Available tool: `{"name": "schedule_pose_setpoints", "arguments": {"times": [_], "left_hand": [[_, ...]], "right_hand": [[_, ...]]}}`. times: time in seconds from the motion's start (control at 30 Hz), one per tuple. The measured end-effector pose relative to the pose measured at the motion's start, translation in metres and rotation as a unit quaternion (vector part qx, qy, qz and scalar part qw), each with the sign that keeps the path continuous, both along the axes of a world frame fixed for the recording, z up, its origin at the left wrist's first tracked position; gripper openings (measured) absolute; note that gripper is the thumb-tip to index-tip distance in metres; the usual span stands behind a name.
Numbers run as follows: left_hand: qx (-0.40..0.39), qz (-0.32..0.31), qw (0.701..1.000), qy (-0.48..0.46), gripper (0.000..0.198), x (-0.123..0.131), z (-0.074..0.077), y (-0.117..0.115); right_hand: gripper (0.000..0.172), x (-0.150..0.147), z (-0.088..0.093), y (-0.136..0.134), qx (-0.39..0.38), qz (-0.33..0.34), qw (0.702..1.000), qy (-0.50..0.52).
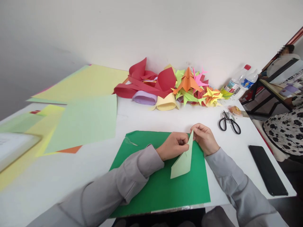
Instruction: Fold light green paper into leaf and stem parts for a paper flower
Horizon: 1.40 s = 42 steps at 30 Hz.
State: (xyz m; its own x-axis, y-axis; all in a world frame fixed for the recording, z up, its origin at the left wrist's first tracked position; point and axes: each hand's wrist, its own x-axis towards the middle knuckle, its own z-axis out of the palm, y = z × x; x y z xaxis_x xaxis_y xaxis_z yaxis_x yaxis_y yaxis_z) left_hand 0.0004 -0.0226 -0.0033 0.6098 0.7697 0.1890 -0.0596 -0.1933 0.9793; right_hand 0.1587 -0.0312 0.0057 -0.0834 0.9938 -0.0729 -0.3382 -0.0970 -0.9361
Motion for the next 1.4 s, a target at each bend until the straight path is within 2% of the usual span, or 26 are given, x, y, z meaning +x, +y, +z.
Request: {"name": "schedule_pose_setpoints", "arguments": {"times": [0.23,0.4,0.57,0.67,0.83,1.03,1.2,1.4], "left_hand": [[0.02,0.02,0.999,0.014,0.023,-0.002,0.002,-0.001],[0.031,0.03,0.999,0.022,0.022,-0.002,0.004,-0.002],[0.087,0.059,0.994,0.016,0.023,-0.003,0.004,-0.004],[0.115,0.093,0.989,0.018,0.024,-0.004,0.005,-0.005],[0.118,0.138,0.983,0.019,0.021,-0.004,0.005,-0.005],[0.114,0.196,0.973,0.044,0.024,-0.003,0.003,-0.003],[0.073,0.181,0.979,0.049,0.031,-0.003,0.008,-0.003],[0.047,0.147,0.987,0.047,0.032,-0.002,0.013,-0.004]], "right_hand": [[0.024,0.0,-0.004,-0.001,-0.005,0.007,0.999,-0.043],[0.027,-0.001,0.0,-0.001,-0.018,0.009,1.0,-0.02],[0.026,-0.002,0.001,-0.001,-0.017,0.017,1.0,-0.002],[0.024,-0.002,-0.003,-0.001,-0.001,0.021,0.999,-0.042],[0.024,-0.004,-0.004,-0.004,0.046,0.051,0.988,-0.138],[0.021,-0.005,-0.002,-0.008,0.085,0.088,0.979,-0.163],[0.024,-0.004,0.003,-0.011,0.114,0.098,0.967,-0.204],[0.032,-0.004,0.003,-0.011,0.106,0.1,0.968,-0.205]]}}
